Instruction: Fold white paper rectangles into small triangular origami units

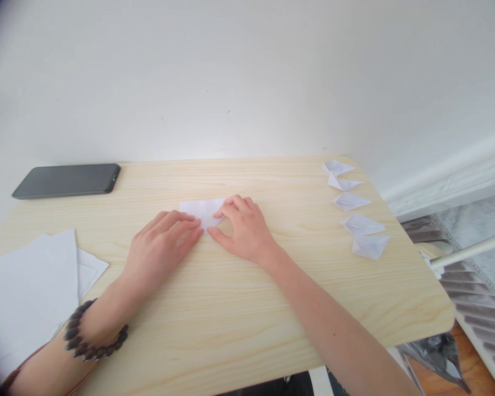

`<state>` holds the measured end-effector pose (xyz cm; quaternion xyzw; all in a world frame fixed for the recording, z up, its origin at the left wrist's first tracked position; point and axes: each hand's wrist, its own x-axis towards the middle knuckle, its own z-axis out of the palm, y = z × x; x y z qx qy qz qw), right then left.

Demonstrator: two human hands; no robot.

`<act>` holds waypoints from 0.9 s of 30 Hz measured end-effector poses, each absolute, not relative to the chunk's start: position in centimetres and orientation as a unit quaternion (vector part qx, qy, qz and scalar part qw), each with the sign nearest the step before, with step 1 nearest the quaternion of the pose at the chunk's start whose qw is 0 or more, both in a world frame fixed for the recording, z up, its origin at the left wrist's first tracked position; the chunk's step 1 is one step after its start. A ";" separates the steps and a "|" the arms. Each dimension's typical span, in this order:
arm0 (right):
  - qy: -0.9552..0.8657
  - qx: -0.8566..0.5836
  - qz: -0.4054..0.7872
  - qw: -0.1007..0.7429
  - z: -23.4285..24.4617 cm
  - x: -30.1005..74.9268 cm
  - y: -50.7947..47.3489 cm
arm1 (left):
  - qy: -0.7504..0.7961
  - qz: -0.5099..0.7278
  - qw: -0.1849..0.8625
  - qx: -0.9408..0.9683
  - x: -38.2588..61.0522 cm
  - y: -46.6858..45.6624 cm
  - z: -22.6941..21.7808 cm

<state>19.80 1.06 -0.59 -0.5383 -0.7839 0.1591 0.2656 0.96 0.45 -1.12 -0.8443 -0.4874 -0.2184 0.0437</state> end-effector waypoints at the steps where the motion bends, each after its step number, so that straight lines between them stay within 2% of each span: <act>1: -0.783 -0.538 0.158 0.271 -0.7 19.8 1.1 | -0.487 -0.219 0.044 -0.844 1.0 0.4 -1.1; 20: -0.784 -0.548 0.158 0.246 -0.5 19.8 1.0 | -0.496 -0.202 0.017 -0.845 0.9 0.4 -0.7; 27: -0.786 -0.535 0.153 0.270 -0.9 20.1 1.2 | -0.529 -0.187 -0.038 -0.827 1.0 0.7 -0.8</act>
